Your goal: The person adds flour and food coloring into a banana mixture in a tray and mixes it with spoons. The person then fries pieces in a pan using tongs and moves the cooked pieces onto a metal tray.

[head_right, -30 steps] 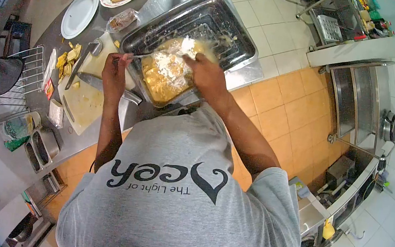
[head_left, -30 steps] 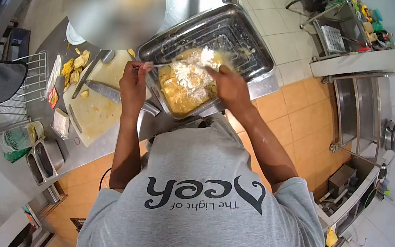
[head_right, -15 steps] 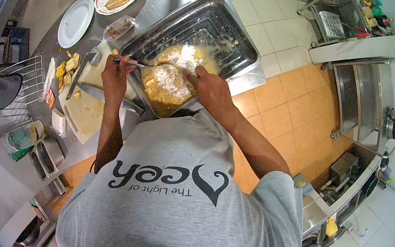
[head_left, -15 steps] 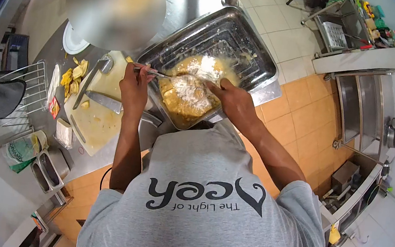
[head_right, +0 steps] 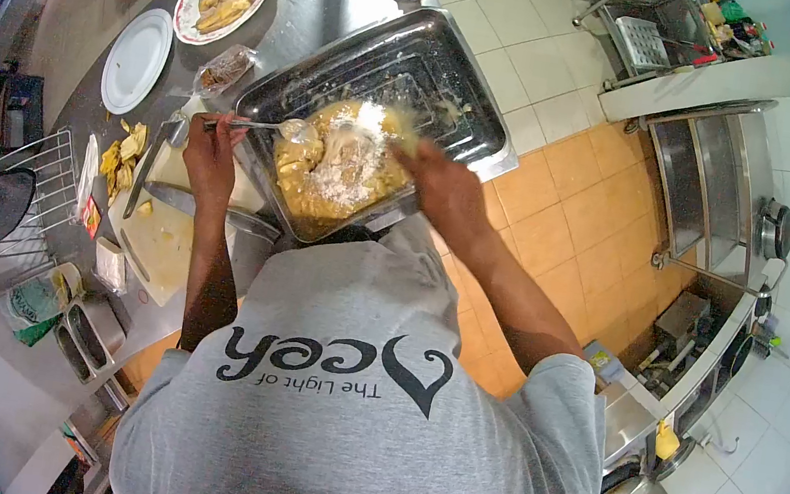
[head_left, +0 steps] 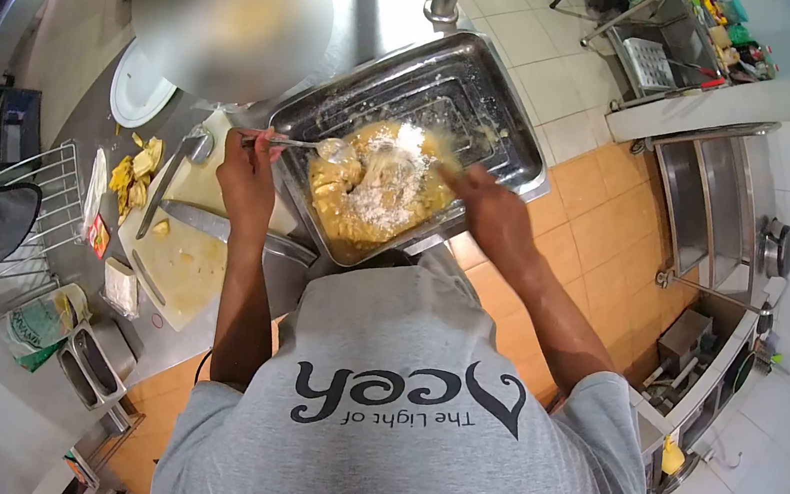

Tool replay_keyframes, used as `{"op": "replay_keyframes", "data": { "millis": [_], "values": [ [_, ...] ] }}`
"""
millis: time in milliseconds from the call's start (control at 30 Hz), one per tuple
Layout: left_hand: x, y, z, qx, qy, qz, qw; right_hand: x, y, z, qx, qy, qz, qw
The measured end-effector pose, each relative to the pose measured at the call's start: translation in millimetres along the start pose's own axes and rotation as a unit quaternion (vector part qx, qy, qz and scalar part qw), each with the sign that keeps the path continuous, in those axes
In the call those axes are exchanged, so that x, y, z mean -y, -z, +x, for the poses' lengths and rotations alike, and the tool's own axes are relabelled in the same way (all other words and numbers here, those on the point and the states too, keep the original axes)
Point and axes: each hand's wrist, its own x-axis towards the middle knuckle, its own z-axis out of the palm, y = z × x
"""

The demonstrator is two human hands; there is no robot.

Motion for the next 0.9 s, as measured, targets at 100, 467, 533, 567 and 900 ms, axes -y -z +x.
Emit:
{"op": "replay_keyframes", "data": {
  "millis": [100, 467, 533, 567, 900],
  "values": [
    [-10.6, 1.4, 6.0, 0.002, 0.009, 0.030, 1.000, -16.1, -9.1, 14.0, -0.058, -0.077, -0.021, 0.995],
    [1.0, -22.3, 0.0, 0.046, -0.022, -0.064, 0.997, 33.8, -5.7, -13.6, 0.082, 0.026, 0.074, 0.994],
    [-2.6, -23.4, -3.1, 0.074, -0.024, -0.060, 0.995, 27.5, 20.3, -15.4, 0.089, 0.009, 0.045, 0.995],
    [-3.6, -22.1, -5.6, 0.092, -0.017, -0.053, 0.994, 19.0, 29.6, -16.3, 0.088, 0.019, 0.036, 0.995],
    [-15.6, -7.1, -6.2, 0.140, 0.007, -0.057, 0.988, 8.1, 2.4, -12.4, 0.038, -0.016, -0.035, 0.999]
  ]
}}
